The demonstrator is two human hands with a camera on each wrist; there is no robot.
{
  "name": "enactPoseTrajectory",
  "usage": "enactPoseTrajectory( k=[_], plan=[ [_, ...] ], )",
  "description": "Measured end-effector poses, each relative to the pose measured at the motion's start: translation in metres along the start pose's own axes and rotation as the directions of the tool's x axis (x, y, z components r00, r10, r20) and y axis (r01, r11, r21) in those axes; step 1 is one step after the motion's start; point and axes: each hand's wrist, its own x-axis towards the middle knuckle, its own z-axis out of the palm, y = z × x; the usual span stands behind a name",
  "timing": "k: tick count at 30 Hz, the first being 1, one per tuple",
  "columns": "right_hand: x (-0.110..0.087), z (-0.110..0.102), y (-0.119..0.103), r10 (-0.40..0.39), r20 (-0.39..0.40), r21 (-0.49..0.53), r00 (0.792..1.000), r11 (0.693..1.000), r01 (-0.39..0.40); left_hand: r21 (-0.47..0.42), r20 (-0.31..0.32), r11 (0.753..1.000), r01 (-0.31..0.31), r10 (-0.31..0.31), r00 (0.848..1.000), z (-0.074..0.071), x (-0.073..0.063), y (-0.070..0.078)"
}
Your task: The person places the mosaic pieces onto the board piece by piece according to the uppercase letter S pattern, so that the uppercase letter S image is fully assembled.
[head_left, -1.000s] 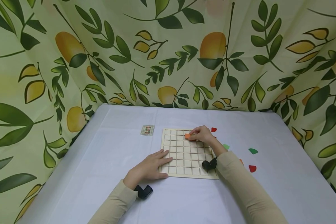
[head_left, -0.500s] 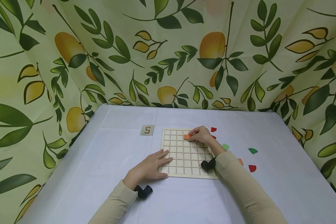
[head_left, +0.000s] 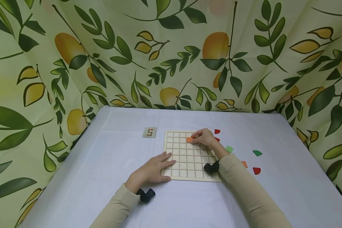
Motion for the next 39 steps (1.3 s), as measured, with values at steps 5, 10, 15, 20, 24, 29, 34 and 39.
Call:
enactPoseTrajectory(
  k=[5, 10, 15, 20, 24, 29, 34, 39],
  plan=[
    [0.0, -0.001, 0.0, 0.02, 0.002, 0.027, 1.0, 0.999, -0.02, 0.008, -0.002, 1.0, -0.008, 0.008, 1.0, 0.0, 0.0, 0.0],
    [-0.002, -0.003, -0.001, -0.001, -0.004, 0.038, 1.0, 0.999, 0.001, 0.019, -0.005, 1.0, -0.016, 0.016, 1.0, 0.0, 0.0, -0.002],
    [-0.006, -0.009, -0.005, -0.003, -0.018, 0.023, 1.0, 1.0, 0.003, 0.015, -0.004, 1.0, -0.013, 0.013, 1.0, 0.001, 0.0, -0.002],
    [-0.01, -0.014, -0.007, 0.019, -0.024, 0.039, 1.0, 0.999, -0.018, 0.023, -0.009, 1.0, -0.013, 0.013, 1.0, 0.001, 0.001, -0.003],
    [-0.013, -0.019, -0.006, 0.014, -0.015, 0.064, 1.0, 0.998, -0.013, 0.016, -0.008, 1.0, -0.013, 0.013, 1.0, 0.002, 0.001, -0.003],
    [-0.018, -0.027, -0.003, -0.007, -0.035, 0.068, 0.999, 0.998, 0.01, 0.001, 0.0, 1.0, -0.005, 0.005, 1.0, 0.001, 0.001, -0.002],
    [-0.019, -0.036, 0.004, 0.012, -0.051, 0.069, 0.999, 0.998, -0.008, 0.006, -0.002, 1.0, -0.007, 0.007, 1.0, 0.001, 0.001, -0.002],
    [-0.019, -0.044, 0.01, 0.061, -0.045, 0.088, 0.997, 0.995, -0.056, 0.004, -0.004, 1.0, -0.009, 0.009, 1.0, 0.001, 0.0, -0.002]
  ],
)
